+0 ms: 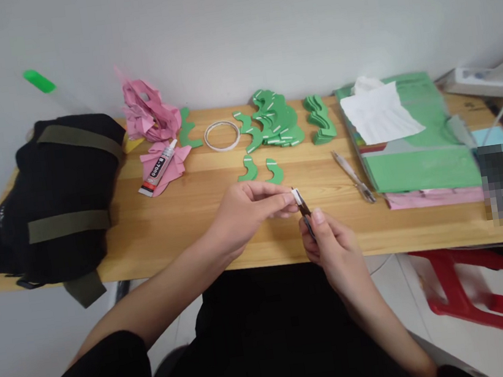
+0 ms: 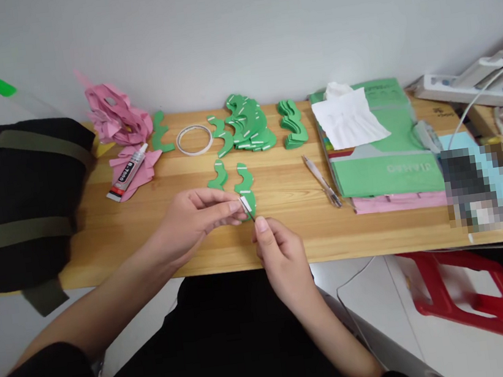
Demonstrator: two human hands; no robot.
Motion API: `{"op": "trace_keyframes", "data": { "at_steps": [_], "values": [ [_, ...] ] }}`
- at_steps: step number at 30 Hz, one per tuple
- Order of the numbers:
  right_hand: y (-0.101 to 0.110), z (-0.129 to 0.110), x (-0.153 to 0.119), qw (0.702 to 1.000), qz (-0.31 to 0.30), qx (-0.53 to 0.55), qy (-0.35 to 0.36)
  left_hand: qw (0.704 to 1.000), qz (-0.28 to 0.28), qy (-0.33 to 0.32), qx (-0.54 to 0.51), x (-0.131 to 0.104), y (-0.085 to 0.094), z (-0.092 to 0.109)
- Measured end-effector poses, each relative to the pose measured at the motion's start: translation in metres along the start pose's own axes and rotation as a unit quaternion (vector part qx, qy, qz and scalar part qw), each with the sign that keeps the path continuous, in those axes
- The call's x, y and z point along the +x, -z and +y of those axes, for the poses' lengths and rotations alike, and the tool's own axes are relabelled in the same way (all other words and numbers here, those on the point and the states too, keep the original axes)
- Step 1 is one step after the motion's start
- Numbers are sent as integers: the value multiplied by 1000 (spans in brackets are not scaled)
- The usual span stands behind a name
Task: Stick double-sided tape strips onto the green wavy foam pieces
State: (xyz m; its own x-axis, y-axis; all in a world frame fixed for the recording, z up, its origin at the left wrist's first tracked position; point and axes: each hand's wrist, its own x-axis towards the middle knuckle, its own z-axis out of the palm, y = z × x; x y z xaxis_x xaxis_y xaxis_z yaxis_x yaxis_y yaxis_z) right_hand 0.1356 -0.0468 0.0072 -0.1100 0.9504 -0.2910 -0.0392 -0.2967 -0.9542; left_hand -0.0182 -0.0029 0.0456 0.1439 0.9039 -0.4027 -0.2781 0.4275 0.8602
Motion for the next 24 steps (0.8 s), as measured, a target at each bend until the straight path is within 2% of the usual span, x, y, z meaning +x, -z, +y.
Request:
{"op": "trace_keyframes", "data": {
  "at_steps": [24],
  "values": [
    [-1, -2, 1, 1000, 17, 16, -4, 1000, 11, 0, 4, 0, -3, -2]
  ]
}}
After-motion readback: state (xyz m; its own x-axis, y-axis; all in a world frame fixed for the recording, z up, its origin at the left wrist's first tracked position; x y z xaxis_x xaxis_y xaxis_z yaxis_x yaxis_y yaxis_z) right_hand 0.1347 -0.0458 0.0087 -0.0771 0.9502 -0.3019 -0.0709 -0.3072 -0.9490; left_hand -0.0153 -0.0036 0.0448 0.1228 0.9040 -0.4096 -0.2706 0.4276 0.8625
